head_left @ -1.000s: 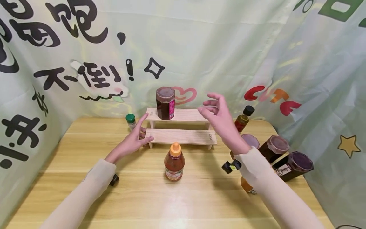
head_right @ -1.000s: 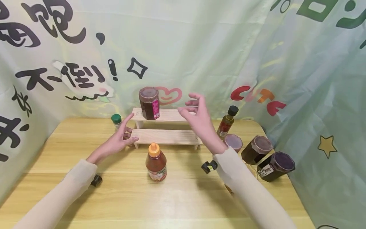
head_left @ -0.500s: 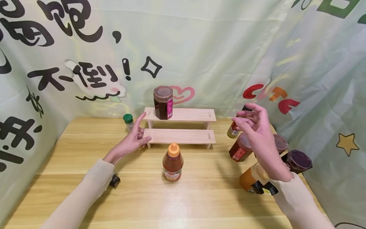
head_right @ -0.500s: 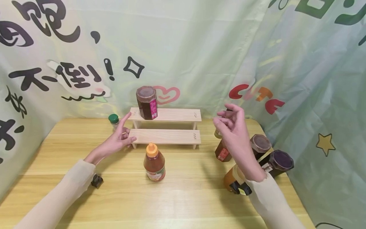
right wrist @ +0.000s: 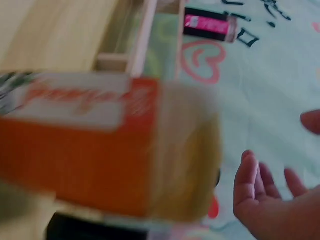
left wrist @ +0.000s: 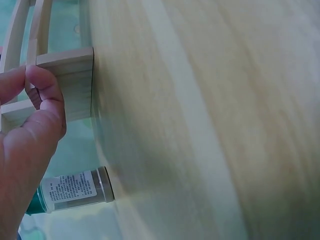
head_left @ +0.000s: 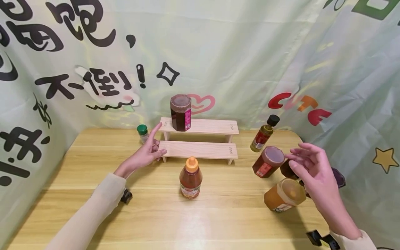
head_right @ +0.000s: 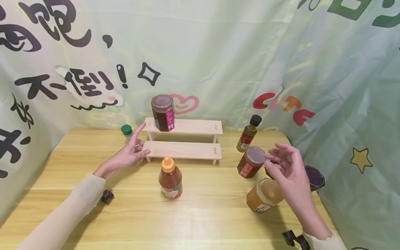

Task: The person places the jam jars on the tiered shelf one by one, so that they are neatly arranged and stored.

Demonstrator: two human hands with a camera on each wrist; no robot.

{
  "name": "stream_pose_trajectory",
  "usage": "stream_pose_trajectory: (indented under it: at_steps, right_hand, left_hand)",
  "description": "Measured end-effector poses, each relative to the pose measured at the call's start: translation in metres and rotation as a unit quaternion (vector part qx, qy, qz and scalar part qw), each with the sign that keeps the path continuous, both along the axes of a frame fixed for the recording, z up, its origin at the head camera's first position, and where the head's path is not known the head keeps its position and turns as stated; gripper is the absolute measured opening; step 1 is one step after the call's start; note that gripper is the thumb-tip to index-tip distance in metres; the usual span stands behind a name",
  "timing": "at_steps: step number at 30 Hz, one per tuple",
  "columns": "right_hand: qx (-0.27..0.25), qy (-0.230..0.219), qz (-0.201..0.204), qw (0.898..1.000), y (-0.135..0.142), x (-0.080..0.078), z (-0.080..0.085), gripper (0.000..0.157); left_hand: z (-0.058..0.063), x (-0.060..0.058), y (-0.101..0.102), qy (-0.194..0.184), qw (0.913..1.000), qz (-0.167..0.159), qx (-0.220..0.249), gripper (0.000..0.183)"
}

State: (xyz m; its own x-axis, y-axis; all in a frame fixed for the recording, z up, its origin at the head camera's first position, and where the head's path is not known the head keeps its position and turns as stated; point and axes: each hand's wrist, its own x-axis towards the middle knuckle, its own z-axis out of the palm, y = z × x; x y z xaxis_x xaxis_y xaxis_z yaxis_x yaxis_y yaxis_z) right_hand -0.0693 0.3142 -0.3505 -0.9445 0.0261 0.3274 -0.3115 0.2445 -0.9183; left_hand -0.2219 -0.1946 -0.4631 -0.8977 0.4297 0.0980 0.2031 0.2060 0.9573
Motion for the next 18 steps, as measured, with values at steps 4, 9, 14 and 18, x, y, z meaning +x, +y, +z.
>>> stream_pose_trajectory:
  at_steps: [4, 9, 14, 18]
  right_hand:
    - [0.026, 0.024, 0.017, 0.999, 0.015, 0.014, -0.014, 0.049]
    - [0.081, 0.031, 0.022, 0.996, 0.03, 0.029, -0.03, 0.058]
    - [0.106, 0.012, 0.017, 0.994, 0.039, 0.037, -0.046, 0.065]
    - [0.113, 0.008, 0.032, 0.993, 0.044, 0.039, -0.059, 0.071]
  left_hand:
    - [-0.001, -0.001, 0.0, 0.01, 0.9999, -0.002, -0.003, 0.116]
    - [-0.002, -0.001, 0.001, 0.013, 0.9999, -0.002, -0.004, 0.114]
    - [-0.001, -0.001, 0.001, 0.006, 0.9998, 0.007, -0.02, 0.112]
    - [0.002, 0.0, 0.001, 0.0, 0.9994, 0.011, -0.034, 0.111]
